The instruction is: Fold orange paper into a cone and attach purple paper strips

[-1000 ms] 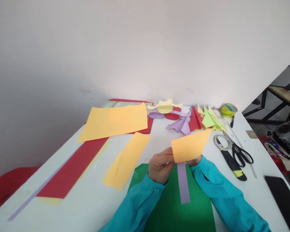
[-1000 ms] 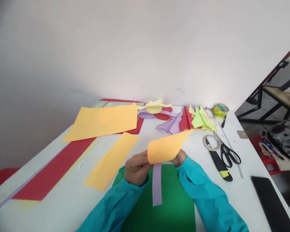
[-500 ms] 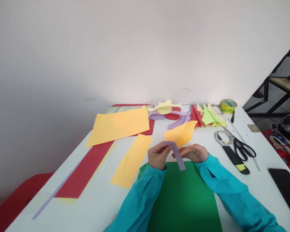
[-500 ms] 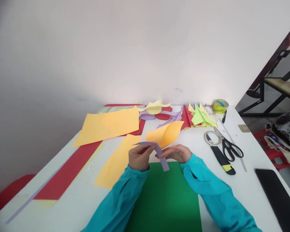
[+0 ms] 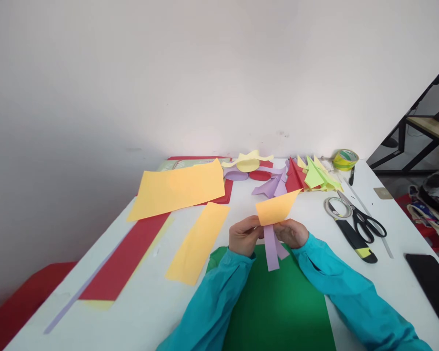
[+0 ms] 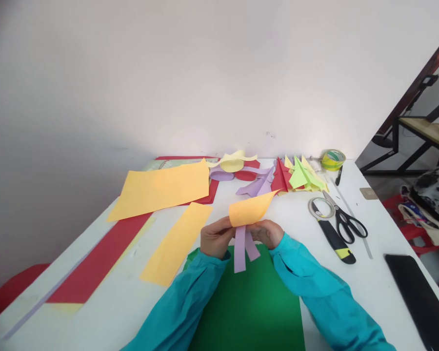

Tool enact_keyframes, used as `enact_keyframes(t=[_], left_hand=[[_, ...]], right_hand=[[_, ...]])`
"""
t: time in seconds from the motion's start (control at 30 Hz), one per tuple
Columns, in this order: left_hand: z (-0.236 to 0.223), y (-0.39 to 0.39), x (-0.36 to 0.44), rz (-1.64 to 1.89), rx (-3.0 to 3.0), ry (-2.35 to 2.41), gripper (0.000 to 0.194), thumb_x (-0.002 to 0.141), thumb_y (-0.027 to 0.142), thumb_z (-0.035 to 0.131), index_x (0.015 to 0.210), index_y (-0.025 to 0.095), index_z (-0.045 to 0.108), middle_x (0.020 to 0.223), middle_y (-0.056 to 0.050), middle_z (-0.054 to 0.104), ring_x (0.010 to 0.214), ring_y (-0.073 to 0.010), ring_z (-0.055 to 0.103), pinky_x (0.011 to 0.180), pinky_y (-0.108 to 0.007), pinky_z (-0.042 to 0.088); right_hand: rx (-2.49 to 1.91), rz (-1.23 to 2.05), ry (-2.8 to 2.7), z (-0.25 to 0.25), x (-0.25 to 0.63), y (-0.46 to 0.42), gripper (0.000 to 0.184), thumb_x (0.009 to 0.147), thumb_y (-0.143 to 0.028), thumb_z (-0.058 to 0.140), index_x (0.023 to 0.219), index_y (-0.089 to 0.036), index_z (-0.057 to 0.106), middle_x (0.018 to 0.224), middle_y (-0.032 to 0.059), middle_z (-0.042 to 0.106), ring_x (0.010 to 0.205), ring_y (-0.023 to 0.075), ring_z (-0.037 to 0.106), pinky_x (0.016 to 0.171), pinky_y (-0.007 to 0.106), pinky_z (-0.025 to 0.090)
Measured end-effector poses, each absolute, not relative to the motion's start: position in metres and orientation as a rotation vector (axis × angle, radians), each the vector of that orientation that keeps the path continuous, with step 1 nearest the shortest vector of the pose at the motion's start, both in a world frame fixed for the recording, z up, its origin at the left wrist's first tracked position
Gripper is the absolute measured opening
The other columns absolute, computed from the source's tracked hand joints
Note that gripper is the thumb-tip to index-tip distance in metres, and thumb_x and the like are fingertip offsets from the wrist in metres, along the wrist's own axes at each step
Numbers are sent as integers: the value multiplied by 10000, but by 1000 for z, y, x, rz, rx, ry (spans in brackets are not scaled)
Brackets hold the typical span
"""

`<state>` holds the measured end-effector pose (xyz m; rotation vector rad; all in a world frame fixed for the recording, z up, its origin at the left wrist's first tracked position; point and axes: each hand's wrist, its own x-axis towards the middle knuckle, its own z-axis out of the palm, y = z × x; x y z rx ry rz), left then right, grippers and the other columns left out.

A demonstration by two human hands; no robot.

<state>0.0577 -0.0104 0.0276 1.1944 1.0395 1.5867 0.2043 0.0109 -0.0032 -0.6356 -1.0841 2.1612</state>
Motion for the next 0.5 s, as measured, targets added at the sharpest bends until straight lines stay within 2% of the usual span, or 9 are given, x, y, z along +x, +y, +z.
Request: enact_keyframes(t=[0.1, 0.27, 0.5], left_hand=[[29, -12, 59, 1602, 1193, 1035, 76, 608, 226, 706, 663, 190, 744, 681, -42, 713, 449, -130, 554, 422, -263, 480], [30, -14, 58, 1625, 1214, 1028, 82, 592, 223, 715, 659, 187, 745, 693, -50, 722, 505, -175, 603, 449, -295, 518], [37, -21, 52, 1654, 1377, 935, 141, 563, 211, 765, 702, 203, 751, 778, -63, 735, 727, -268, 675, 621, -349, 571]], right_hand=[[-660, 2194, -1030, -13, 203, 13, 430, 682, -443, 426, 786, -119, 689, 887, 124, 698, 1005, 295, 566, 941, 460, 323], [-682, 2192, -895, -24, 202, 15, 388, 667, -429, 492, 781, -109, 681, 817, 132, 700, 921, 302, 601, 879, 480, 373], [-788, 2100, -791, -26, 200, 14, 336, 721, -401, 536, 910, -153, 661, 789, 100, 709, 811, 256, 637, 754, 418, 448]])
